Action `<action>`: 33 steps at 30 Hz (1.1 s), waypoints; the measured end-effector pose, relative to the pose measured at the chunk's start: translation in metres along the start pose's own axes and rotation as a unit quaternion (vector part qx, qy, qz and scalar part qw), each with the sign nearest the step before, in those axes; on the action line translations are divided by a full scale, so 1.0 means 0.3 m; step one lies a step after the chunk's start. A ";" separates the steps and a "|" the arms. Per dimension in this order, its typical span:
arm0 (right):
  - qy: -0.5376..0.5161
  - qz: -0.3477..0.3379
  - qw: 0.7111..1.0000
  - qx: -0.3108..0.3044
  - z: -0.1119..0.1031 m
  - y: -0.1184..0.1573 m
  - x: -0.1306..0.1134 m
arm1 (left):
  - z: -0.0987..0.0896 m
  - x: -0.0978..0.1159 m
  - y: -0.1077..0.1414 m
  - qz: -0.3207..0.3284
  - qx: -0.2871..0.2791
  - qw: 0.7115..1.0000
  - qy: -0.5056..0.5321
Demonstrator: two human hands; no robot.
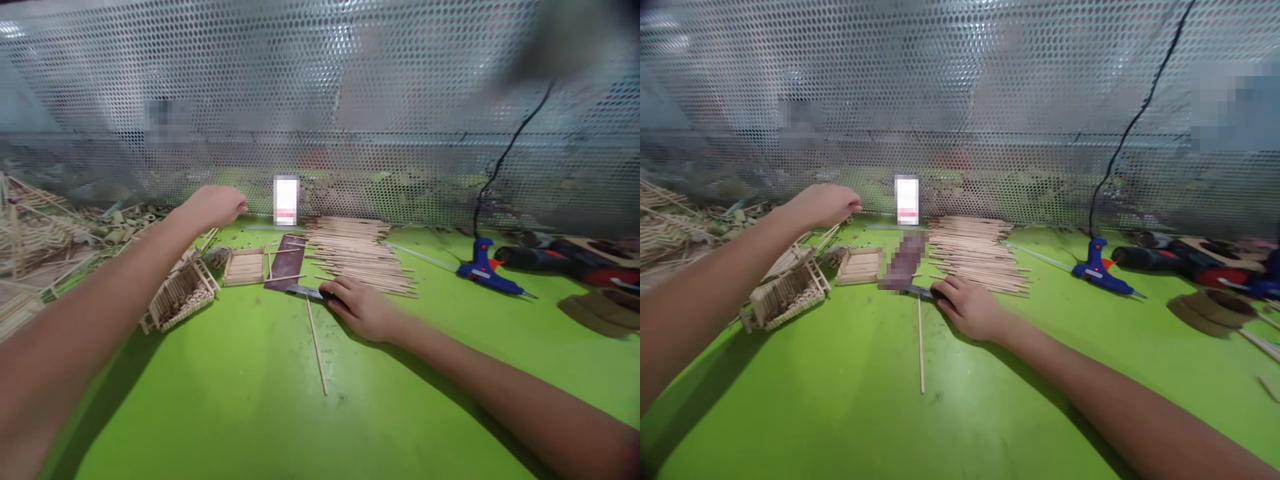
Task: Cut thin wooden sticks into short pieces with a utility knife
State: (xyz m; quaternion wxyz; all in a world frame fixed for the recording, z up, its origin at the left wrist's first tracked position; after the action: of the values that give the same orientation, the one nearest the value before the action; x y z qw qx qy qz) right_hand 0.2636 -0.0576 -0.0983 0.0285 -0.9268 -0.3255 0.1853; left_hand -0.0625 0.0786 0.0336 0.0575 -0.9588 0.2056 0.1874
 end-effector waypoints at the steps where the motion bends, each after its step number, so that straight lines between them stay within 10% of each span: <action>1: 0.000 -0.001 1.000 0.002 0.003 -0.001 0.002 | 0.006 0.005 0.001 0.013 0.003 1.000 -0.002; 18: 0.004 -0.003 1.000 0.008 0.017 0.001 0.017 | 0.161 0.000 -0.020 0.052 -0.025 0.998 0.028; 24: 0.007 -0.002 1.000 0.001 0.014 0.003 0.010 | 0.111 0.016 -0.019 0.023 0.029 0.998 -0.041; 33: 0.005 0.007 1.000 -0.003 0.016 0.000 0.012 | 0.003 0.157 0.079 0.143 0.072 0.987 0.023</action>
State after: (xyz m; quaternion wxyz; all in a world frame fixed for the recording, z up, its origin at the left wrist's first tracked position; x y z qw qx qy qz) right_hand 0.2645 -0.0558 -0.1039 0.0263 -0.9300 -0.3196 0.1796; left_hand -0.0330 0.0397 0.0138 0.0940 -0.9168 0.3552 0.1565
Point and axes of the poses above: each hand's wrist, its own y-axis away from the middle knuckle, its own z-axis out of the palm, x = y × z, the point moved 2 cm from there along -y, towards the middle knuckle, and after that the axes turned 6 degrees about z, right-handed, at the moved point
